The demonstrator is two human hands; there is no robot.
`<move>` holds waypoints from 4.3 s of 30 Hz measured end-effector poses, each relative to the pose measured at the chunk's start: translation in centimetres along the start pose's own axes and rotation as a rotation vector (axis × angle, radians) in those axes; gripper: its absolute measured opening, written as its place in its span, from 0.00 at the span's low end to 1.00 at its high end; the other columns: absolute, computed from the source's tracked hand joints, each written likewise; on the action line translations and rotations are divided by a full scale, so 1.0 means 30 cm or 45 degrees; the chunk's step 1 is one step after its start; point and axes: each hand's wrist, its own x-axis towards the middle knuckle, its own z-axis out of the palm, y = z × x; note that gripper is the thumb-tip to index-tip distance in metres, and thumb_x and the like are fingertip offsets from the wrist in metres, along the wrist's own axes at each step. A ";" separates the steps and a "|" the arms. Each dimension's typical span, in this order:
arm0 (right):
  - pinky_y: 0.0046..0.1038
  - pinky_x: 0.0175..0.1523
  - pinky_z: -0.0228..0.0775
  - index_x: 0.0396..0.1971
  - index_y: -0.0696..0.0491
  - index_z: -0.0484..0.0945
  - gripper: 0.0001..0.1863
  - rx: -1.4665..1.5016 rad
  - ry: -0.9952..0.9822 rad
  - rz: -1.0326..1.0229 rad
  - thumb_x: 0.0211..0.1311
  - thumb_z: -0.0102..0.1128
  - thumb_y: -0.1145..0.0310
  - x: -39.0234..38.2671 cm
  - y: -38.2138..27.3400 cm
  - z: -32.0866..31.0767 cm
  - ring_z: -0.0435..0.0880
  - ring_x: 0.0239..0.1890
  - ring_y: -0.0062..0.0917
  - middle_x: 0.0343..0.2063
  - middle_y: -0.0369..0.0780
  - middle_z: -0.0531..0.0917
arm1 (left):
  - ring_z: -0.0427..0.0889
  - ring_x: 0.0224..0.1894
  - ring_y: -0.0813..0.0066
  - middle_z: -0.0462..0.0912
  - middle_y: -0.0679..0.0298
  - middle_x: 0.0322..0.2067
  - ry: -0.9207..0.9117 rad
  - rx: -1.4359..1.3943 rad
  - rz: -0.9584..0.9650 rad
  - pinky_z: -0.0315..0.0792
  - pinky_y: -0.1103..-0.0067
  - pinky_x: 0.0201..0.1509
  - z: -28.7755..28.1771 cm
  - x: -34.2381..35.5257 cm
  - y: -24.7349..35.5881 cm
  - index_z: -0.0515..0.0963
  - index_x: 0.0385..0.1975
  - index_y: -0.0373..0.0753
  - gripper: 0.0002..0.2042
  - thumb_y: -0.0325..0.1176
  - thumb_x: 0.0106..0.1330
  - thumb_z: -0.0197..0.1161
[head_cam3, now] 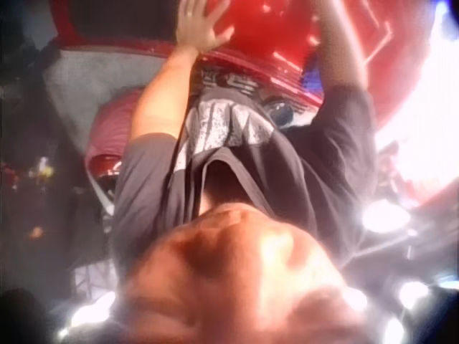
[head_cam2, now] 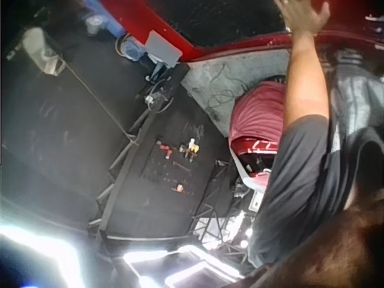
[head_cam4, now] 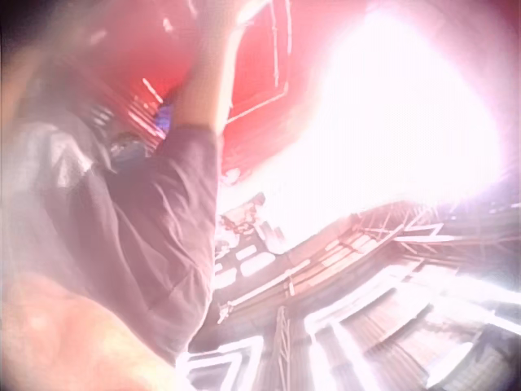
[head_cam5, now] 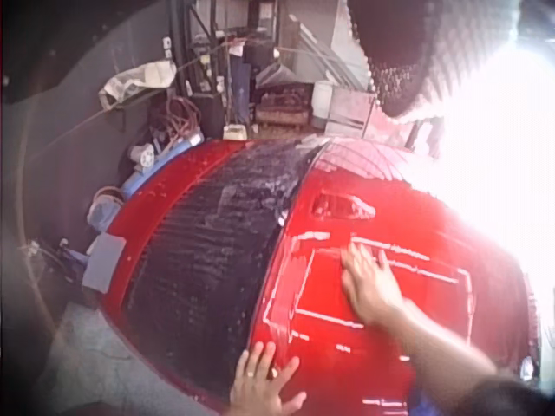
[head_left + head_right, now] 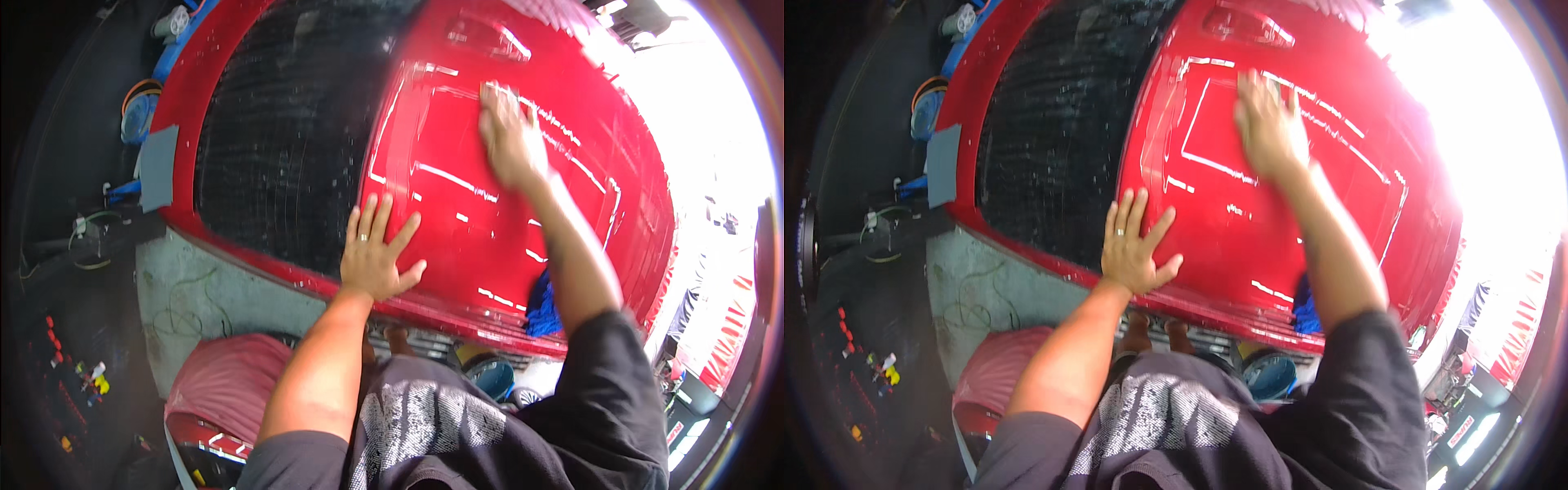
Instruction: The person sands a section of a red car's trunk lid using a sanding block and water, then wipes the area with a blue cloth. They switch to a finer grit sandpaper and continue sanding the same area.
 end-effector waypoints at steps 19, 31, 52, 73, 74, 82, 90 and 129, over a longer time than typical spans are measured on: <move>0.59 0.97 0.38 0.91 0.48 0.64 0.40 -0.047 -0.686 -0.756 0.89 0.56 0.48 -0.824 -0.049 -0.111 0.56 0.95 0.42 0.90 0.45 0.66 | 0.60 0.92 0.43 0.65 0.48 0.89 0.150 0.084 0.018 0.54 0.42 0.93 0.051 -0.028 -0.018 0.73 0.86 0.67 0.35 0.59 0.79 0.62; 0.64 0.96 0.36 0.91 0.52 0.63 0.46 -0.265 -0.837 -0.511 0.77 0.69 0.60 -1.150 0.138 -0.184 0.54 0.95 0.50 0.91 0.51 0.63 | 0.54 0.93 0.33 0.66 0.48 0.89 0.449 -0.022 -0.668 0.39 0.38 0.94 0.074 -0.236 -0.009 0.77 0.84 0.57 0.34 0.61 0.95 0.29; 0.62 0.96 0.39 0.93 0.44 0.61 0.39 -0.076 -0.341 -0.988 0.89 0.60 0.59 -0.676 -0.521 0.221 0.55 0.95 0.37 0.90 0.38 0.67 | 0.63 0.90 0.34 0.74 0.43 0.83 0.940 -0.301 -0.622 0.52 0.46 0.94 0.126 -0.285 -0.047 0.68 0.86 0.38 0.36 0.59 0.91 0.48; 0.71 0.93 0.41 0.90 0.46 0.64 0.36 -0.034 -0.270 -0.378 0.91 0.55 0.53 -0.652 -0.815 0.026 0.57 0.94 0.40 0.91 0.40 0.65 | 0.63 0.88 0.28 0.71 0.38 0.84 0.799 -0.357 -0.579 0.54 0.44 0.92 0.076 -0.291 -0.050 0.65 0.88 0.33 0.36 0.52 0.89 0.49; 0.71 0.92 0.41 0.90 0.47 0.64 0.36 -0.014 -0.149 -0.331 0.91 0.55 0.53 -0.578 -0.826 0.049 0.57 0.94 0.42 0.91 0.41 0.65 | 0.63 0.88 0.28 0.71 0.38 0.84 0.777 -0.357 -0.588 0.54 0.44 0.92 0.070 -0.292 -0.051 0.65 0.88 0.33 0.37 0.52 0.89 0.48; 0.75 0.91 0.39 0.92 0.48 0.60 0.37 -0.096 -0.263 -0.198 0.90 0.50 0.55 -0.652 -0.938 0.115 0.54 0.95 0.45 0.92 0.45 0.61 | 0.63 0.89 0.27 0.70 0.37 0.85 0.731 -0.445 -0.556 0.55 0.43 0.91 0.053 -0.295 -0.071 0.66 0.88 0.32 0.40 0.59 0.89 0.47; 0.73 0.92 0.40 0.90 0.52 0.61 0.35 -0.069 -0.112 -0.027 0.92 0.49 0.57 -0.416 -0.858 0.096 0.54 0.94 0.51 0.91 0.49 0.62 | 0.61 0.90 0.30 0.68 0.41 0.87 0.632 -0.407 -0.549 0.53 0.42 0.92 0.039 -0.293 -0.069 0.68 0.88 0.37 0.35 0.50 0.89 0.46; 0.49 0.82 0.72 0.82 0.51 0.78 0.43 0.253 0.726 1.079 0.74 0.83 0.48 -1.496 0.291 -0.319 0.74 0.85 0.51 0.81 0.56 0.77 | 0.77 0.33 0.87 0.84 0.72 0.34 0.507 -0.675 -0.528 0.74 0.79 0.39 -0.196 -0.259 0.307 0.81 0.37 0.39 0.12 0.25 0.75 0.82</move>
